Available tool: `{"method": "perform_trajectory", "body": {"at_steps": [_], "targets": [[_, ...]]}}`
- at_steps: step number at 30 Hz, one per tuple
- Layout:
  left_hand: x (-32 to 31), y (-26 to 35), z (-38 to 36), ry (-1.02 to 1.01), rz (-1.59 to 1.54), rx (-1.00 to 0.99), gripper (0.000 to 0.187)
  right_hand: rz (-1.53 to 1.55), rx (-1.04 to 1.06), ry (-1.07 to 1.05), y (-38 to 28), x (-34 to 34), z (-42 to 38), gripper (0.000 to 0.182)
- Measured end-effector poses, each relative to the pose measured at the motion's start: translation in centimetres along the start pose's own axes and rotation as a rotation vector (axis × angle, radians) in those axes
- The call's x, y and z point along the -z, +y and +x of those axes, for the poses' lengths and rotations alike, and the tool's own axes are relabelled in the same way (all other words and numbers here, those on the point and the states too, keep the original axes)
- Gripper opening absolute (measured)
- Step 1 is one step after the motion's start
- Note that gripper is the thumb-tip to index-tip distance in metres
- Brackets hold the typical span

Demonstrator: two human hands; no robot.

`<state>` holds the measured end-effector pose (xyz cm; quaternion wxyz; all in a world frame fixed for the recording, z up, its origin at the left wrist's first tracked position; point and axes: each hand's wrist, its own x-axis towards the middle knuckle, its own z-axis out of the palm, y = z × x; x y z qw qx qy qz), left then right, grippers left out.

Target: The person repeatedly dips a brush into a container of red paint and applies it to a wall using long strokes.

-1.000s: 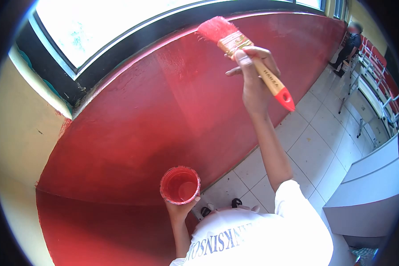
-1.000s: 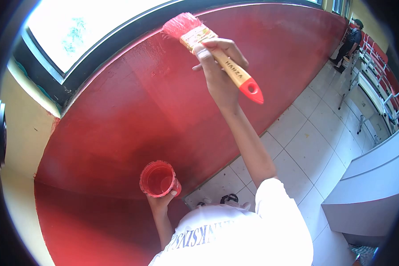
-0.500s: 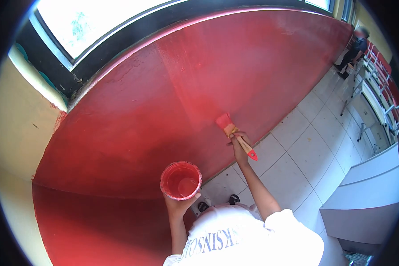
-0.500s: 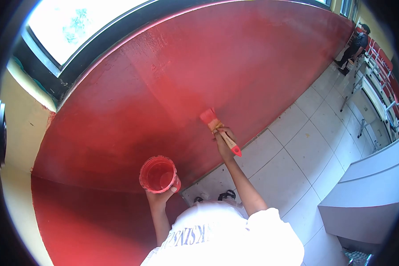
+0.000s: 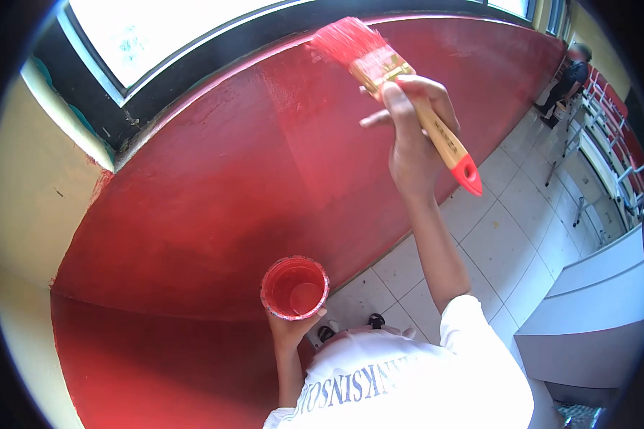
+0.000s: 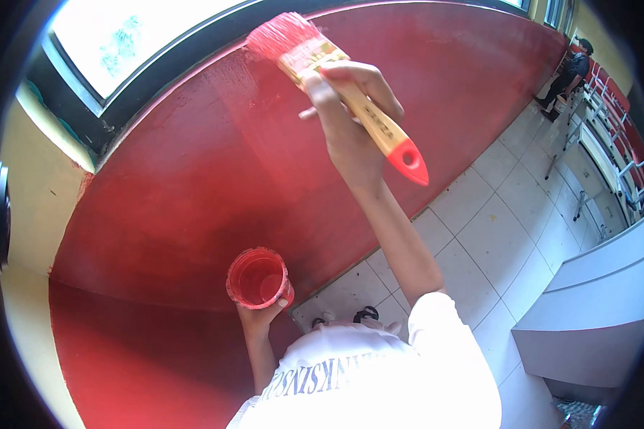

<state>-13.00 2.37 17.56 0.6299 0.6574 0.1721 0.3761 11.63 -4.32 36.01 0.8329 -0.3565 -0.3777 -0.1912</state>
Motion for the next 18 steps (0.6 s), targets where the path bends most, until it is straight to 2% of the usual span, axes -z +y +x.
{"method": "perform_trajectory", "body": {"at_steps": [6,15,18], "targets": [[-0.2,0.7,-0.4,-0.001,-0.009,0.007,0.083,-0.06,-0.168,0.037,2.2,0.3,-3.2,0.011],[0.7,0.1,-0.6,0.0,0.019,0.006,0.082,-0.171,-0.565,0.089,9.0,7.7,-18.8,0.007],[1.1,0.0,-0.7,-0.002,0.037,0.022,0.083,-0.252,-0.602,0.056,10.5,9.7,-22.8,0.007]]}}
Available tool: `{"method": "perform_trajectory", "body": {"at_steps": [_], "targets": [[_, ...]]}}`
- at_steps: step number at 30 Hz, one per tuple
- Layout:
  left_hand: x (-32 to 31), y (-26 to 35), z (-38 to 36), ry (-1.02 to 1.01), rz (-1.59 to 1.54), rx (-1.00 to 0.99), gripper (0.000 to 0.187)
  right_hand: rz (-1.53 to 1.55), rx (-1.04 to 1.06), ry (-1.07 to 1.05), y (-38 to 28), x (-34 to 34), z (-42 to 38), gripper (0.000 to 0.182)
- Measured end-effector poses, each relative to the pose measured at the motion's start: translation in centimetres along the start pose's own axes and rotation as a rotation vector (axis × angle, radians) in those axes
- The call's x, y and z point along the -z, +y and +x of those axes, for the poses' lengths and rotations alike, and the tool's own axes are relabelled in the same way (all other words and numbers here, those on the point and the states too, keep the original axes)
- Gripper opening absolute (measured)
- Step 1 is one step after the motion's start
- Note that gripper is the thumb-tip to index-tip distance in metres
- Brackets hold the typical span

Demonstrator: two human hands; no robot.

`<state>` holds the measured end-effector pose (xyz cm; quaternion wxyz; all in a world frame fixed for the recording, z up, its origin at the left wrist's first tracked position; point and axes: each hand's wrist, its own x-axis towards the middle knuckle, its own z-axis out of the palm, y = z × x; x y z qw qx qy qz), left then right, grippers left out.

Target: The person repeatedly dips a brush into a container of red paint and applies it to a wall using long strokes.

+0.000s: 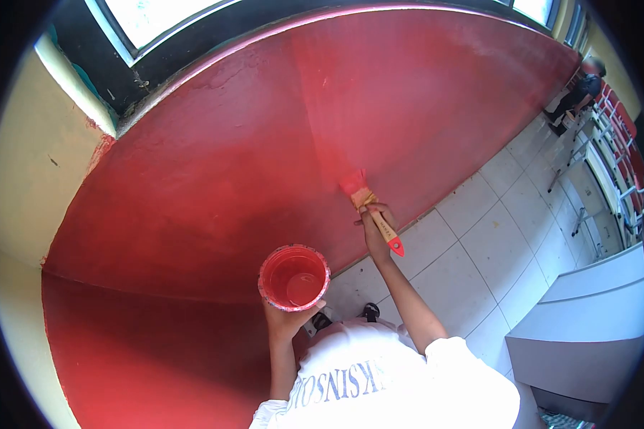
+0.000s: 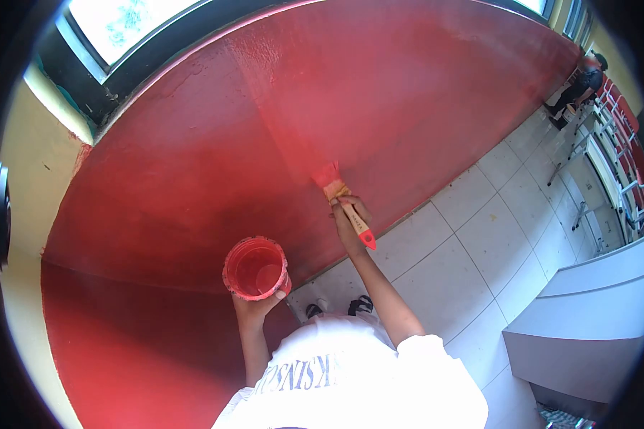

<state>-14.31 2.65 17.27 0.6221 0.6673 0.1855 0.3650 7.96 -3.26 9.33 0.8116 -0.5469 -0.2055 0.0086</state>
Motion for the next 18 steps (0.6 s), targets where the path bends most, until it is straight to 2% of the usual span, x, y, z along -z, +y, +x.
{"method": "perform_trajectory", "body": {"at_steps": [3,6,9,13,18], "targets": [[0.1,-0.1,0.1,0.008,0.029,-0.028,0.082,0.016,-0.1,0.039,1.8,1.4,-2.0,0.008],[0.1,0.7,0.3,0.0,0.011,-0.052,0.082,-0.018,-0.047,0.044,-0.4,2.0,-3.2,0.007],[-0.3,0.5,0.3,-0.009,-0.023,-0.021,0.082,-0.009,0.113,0.011,-7.5,1.3,-1.0,0.01],[-0.1,0.1,0.2,-0.015,-0.023,-0.019,0.082,0.06,0.337,-0.023,-17.9,-2.9,4.2,0.011],[-0.3,0.9,0.6,-0.017,-0.073,-0.051,0.081,0.256,0.605,-0.041,-22.5,-7.6,8.2,0.012]]}}
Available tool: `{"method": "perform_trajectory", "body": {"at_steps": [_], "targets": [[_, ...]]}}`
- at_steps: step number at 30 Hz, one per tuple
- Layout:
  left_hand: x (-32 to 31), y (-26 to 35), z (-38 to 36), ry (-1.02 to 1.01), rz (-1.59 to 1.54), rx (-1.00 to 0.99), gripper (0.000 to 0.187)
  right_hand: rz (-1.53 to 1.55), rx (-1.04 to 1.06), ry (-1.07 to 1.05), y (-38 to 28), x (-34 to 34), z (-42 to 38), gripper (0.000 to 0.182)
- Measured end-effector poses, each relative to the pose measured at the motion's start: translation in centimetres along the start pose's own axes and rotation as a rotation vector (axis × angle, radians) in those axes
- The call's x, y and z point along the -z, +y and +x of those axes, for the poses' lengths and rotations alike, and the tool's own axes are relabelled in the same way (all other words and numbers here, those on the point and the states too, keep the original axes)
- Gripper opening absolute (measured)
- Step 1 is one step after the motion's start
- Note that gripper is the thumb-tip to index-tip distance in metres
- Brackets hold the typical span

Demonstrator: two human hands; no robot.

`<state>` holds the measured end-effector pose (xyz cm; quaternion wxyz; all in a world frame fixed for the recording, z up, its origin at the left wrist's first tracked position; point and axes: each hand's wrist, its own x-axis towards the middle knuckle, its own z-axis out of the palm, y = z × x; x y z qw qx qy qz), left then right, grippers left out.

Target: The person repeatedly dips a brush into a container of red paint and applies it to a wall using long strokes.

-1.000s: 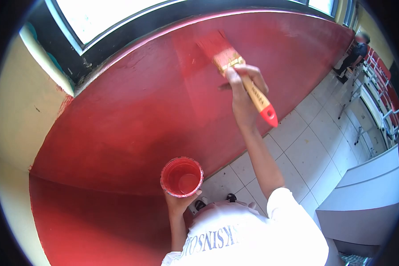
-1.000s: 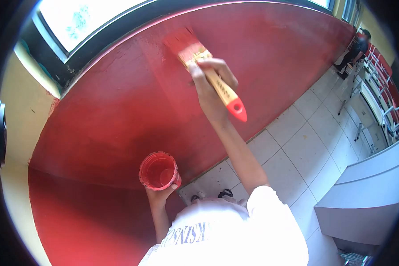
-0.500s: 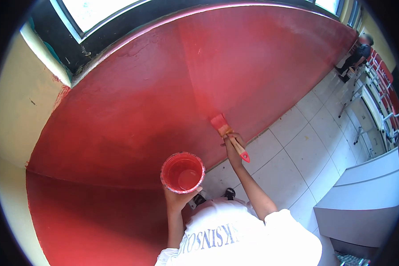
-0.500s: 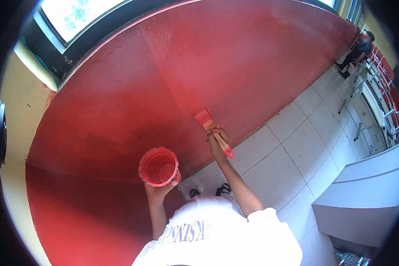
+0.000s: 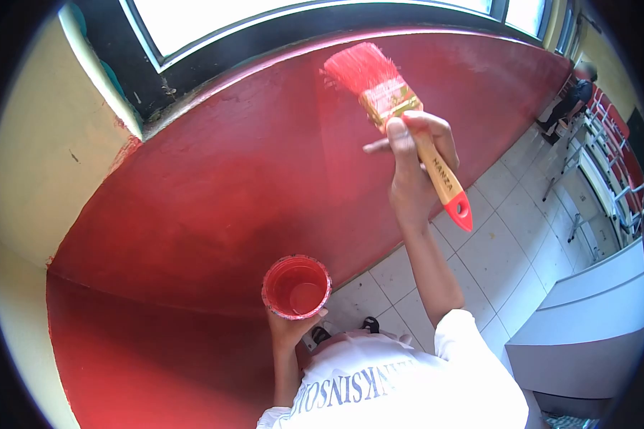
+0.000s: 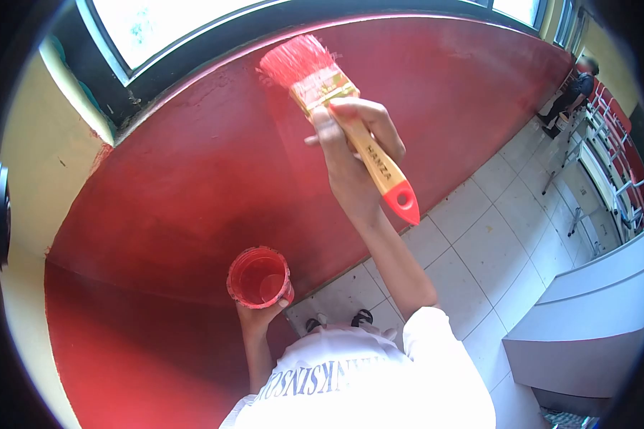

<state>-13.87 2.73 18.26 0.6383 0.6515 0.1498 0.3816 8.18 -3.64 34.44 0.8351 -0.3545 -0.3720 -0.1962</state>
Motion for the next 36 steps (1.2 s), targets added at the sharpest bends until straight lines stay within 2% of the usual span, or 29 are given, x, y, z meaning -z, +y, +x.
{"method": "perform_trajectory", "body": {"at_steps": [3,10,19,25,28,36], "targets": [[0.6,-0.7,-0.2,0.015,-0.036,0.038,0.081,-0.019,0.051,-0.026,0.2,-1.9,1.0,0.01],[1.8,-1.1,-0.2,0.019,0.003,0.035,0.083,-0.144,-0.142,-0.008,2.8,-1.1,-2.4,0.008],[1.6,-1.3,-0.1,0.042,0.03,-0.015,0.078,-0.205,-0.405,0.04,5.2,4.0,-9.7,0.007],[2.6,-1.8,0.3,0.008,0.058,-0.005,0.08,-0.237,-0.428,0.023,7.6,6.2,-14.2,0.009],[2.3,-1.4,0.3,-0.001,0.027,0.081,0.084,-0.264,-0.45,0.034,8.1,7.1,-15.6,0.009],[2.3,-2.1,0.0,0.028,0.042,0.049,0.081,-0.319,-0.592,0.029,10.5,10.3,-20.9,0.009]]}}
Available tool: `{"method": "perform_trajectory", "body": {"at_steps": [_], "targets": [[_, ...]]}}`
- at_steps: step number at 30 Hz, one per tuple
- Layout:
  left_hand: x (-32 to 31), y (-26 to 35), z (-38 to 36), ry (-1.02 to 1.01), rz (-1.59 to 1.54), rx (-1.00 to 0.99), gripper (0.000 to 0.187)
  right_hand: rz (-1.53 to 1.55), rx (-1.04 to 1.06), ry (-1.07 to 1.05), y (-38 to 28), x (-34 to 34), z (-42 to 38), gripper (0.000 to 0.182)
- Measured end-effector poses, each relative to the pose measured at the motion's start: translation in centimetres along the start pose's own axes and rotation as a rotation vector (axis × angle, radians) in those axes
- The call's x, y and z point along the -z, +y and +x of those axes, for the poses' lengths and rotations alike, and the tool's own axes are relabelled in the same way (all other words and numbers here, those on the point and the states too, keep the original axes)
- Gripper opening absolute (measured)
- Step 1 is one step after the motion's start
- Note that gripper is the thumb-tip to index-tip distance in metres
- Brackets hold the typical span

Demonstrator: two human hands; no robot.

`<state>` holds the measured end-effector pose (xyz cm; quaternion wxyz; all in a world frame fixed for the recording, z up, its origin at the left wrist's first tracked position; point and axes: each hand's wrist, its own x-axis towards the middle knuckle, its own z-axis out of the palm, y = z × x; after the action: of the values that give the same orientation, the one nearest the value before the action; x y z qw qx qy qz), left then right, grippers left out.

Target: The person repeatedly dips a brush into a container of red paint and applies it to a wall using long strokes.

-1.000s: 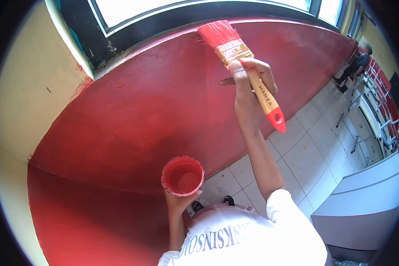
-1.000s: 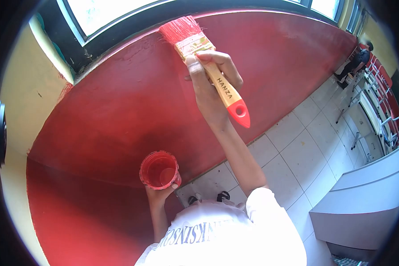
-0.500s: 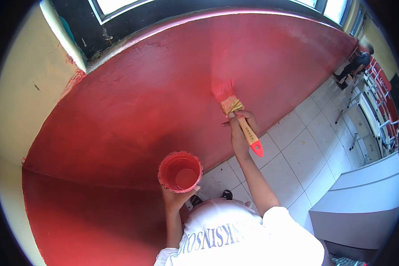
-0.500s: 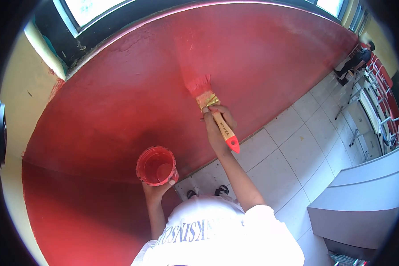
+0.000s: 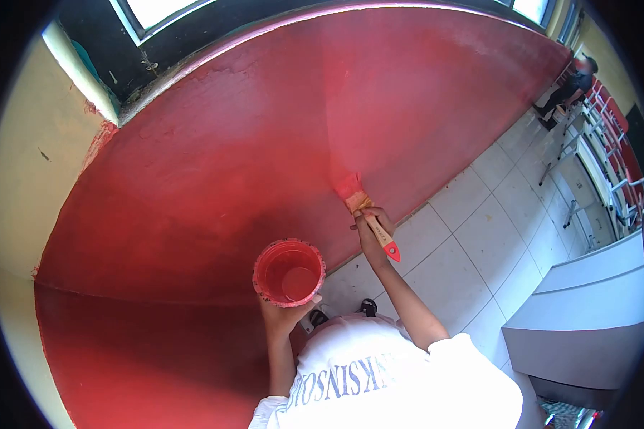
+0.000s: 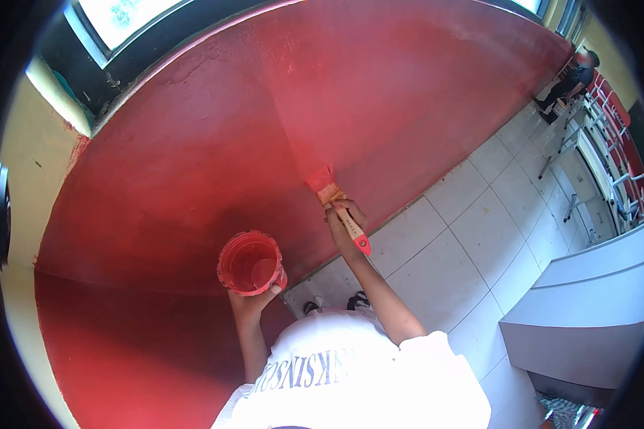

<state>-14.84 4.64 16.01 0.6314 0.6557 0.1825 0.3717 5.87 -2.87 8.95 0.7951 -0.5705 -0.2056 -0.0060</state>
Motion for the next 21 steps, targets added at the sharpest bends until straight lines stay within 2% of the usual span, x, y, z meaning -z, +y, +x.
{"method": "perform_trajectory", "body": {"at_steps": [4,8,10,15,17,21], "targets": [[0.3,0.1,-0.1,-0.026,-0.013,0.069,0.082,-0.016,-0.126,-0.008,1.4,1.8,-1.6,0.008],[-0.2,0.3,0.3,-0.019,0.009,-0.05,0.079,0.004,-0.166,0.013,0.3,4.1,-2.7,0.008],[-0.3,0.5,0.2,0.007,-0.014,-0.067,0.079,0.043,-0.196,0.016,-2.8,4.5,-2.2,0.008],[-0.3,0.2,0.3,-0.032,-0.024,-0.031,0.081,-0.003,0.22,0.003,-13.3,2.0,4.3,0.008],[-0.3,0.3,0.4,-0.026,-0.026,-0.038,0.082,0.095,0.35,0.016,-17.4,0.1,6.7,0.008],[-0.4,0.5,0.2,-0.002,-0.051,-0.025,0.082,0.15,0.506,-0.016,-22.0,-2.3,10.5,0.008]]}}
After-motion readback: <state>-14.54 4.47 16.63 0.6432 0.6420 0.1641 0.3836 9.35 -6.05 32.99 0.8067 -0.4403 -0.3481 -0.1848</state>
